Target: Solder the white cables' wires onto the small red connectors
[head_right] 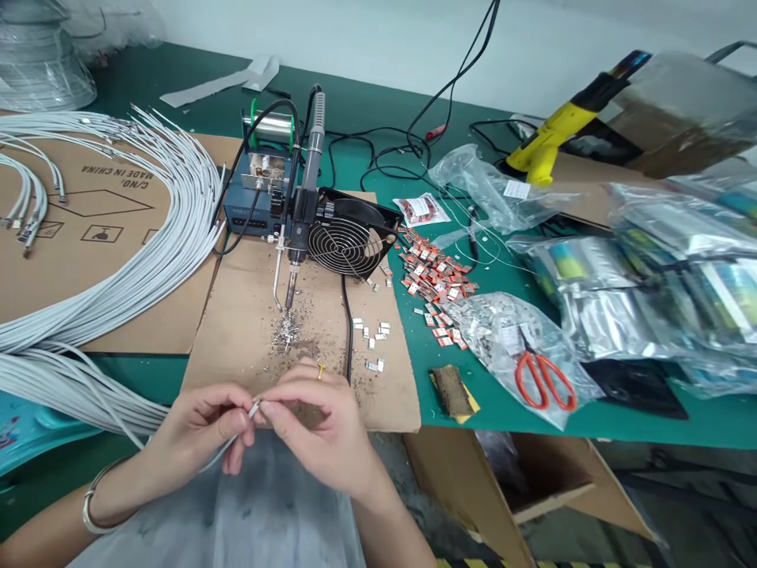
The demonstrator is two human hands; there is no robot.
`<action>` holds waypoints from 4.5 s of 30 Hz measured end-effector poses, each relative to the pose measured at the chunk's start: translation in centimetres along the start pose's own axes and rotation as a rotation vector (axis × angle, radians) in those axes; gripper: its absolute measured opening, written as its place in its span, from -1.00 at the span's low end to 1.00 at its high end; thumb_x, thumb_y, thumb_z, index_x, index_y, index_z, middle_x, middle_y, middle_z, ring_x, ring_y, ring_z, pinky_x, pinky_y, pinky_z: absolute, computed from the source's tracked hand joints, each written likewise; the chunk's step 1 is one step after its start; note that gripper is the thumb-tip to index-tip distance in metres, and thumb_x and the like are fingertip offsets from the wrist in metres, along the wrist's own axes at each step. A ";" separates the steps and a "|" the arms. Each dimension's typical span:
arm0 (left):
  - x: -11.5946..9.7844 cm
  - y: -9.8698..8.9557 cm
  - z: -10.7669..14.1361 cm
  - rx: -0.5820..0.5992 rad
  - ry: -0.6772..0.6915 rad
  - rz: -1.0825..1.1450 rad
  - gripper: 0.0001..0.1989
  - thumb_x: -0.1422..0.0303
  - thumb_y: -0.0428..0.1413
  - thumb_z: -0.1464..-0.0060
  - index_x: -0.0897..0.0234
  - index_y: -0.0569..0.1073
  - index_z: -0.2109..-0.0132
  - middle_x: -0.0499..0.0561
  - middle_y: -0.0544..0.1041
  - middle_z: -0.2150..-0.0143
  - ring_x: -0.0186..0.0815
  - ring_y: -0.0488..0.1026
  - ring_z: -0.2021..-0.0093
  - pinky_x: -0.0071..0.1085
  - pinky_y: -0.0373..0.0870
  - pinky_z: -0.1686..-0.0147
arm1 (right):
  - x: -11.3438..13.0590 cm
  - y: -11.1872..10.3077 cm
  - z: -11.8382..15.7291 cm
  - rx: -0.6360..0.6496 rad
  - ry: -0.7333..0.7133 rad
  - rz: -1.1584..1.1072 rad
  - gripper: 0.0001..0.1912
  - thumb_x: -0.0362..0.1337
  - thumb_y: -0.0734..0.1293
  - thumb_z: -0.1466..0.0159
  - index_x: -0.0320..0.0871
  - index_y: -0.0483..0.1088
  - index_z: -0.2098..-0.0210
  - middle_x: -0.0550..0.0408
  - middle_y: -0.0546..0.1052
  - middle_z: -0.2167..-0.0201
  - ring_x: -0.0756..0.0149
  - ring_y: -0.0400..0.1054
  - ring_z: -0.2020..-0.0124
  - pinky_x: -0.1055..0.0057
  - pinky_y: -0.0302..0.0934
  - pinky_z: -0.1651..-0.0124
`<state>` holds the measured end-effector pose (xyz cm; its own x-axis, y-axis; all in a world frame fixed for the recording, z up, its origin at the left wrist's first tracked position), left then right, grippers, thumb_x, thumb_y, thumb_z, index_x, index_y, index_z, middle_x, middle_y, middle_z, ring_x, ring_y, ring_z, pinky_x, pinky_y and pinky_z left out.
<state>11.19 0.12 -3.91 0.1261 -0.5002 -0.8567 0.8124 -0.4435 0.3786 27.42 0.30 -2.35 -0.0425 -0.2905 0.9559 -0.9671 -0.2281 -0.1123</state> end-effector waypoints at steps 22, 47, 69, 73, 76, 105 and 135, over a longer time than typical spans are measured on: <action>-1.1 -1.5 0.8 -0.051 0.165 -0.615 -0.76 0.25 0.01 -0.15 0.30 0.40 0.38 -0.10 0.39 0.49 -0.53 0.32 0.52 -0.61 0.19 0.53 | -1.9 0.9 0.4 0.144 0.393 -0.567 -0.87 -0.38 0.35 -0.16 -0.13 0.51 0.29 0.13 0.44 0.52 0.54 0.25 0.63 0.61 0.16 0.60; 0.3 -0.6 1.2 -0.172 0.186 -0.580 -0.76 0.26 0.03 -0.14 0.32 0.33 0.42 -0.13 0.34 0.57 -0.55 0.31 0.59 -0.64 0.22 0.58 | -1.9 1.8 0.0 -0.310 0.212 -0.592 -0.80 -0.35 0.41 -0.09 -0.16 0.38 0.63 0.22 0.21 0.69 0.55 -0.01 0.69 0.56 -0.14 0.66; 0.6 -0.1 1.7 -0.177 0.215 -0.615 -0.75 0.28 0.02 -0.14 0.34 0.36 0.44 -0.12 0.35 0.60 -0.55 0.28 0.60 -0.65 0.17 0.59 | -0.6 1.6 1.5 -0.147 0.133 -0.112 -0.88 -0.46 0.37 -0.08 -0.21 0.39 0.56 0.17 0.33 0.62 0.48 0.15 0.60 0.52 0.02 0.57; 0.9 -0.1 1.5 -0.184 0.142 -0.532 -0.73 0.24 0.03 -0.13 0.34 0.35 0.44 -0.11 0.36 0.60 -0.53 0.31 0.60 -0.65 0.20 0.60 | -1.4 2.3 1.7 -0.201 0.140 -0.190 -0.87 -0.42 0.36 -0.09 -0.20 0.37 0.56 0.16 0.31 0.62 0.47 0.13 0.59 0.52 0.01 0.57; 0.9 -0.4 1.7 -0.161 0.115 -0.517 -0.74 0.24 0.05 -0.11 0.33 0.36 0.43 -0.11 0.37 0.60 -0.53 0.32 0.61 -0.65 0.21 0.59 | -1.2 1.8 1.8 -0.122 0.170 -0.144 -0.92 -0.38 0.36 -0.13 -0.19 0.38 0.49 0.15 0.34 0.58 0.45 0.15 0.57 0.51 0.04 0.54; 2.6 -0.9 0.3 -0.381 0.007 -0.059 -0.58 0.07 0.29 0.26 0.34 0.41 0.41 -0.11 0.42 0.56 -0.67 0.10 0.73 -0.67 0.10 0.64 | 1.2 -13.4 7.5 -0.366 0.014 1.705 -0.84 -0.37 0.17 -0.12 -0.18 0.33 0.31 -0.01 0.43 0.48 0.14 0.26 0.33 0.26 0.10 0.20; 1.5 0.3 1.9 -0.126 -0.025 0.052 -0.68 0.25 0.16 0.01 0.26 0.52 0.09 -0.06 0.40 0.55 -0.59 0.16 0.74 -0.68 0.00 0.79 | -1.0 -0.9 9.4 0.179 0.209 0.582 -0.78 -0.39 0.21 -0.15 -0.08 0.21 0.19 0.12 0.34 0.43 0.32 0.24 0.43 0.42 0.17 0.35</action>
<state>10.53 -2.21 -4.38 0.1568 -0.5395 -0.8273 0.8705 -0.3201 0.3737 30.66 -7.93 -5.74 -0.6129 -0.2303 0.7559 -0.7154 -0.2446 -0.6546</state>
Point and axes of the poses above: each hand's wrist, its own z-axis away from the middle knuckle, its own y-axis out of the palm, x = y × z, the point moved 1 cm from there along -z, towards the middle knuckle
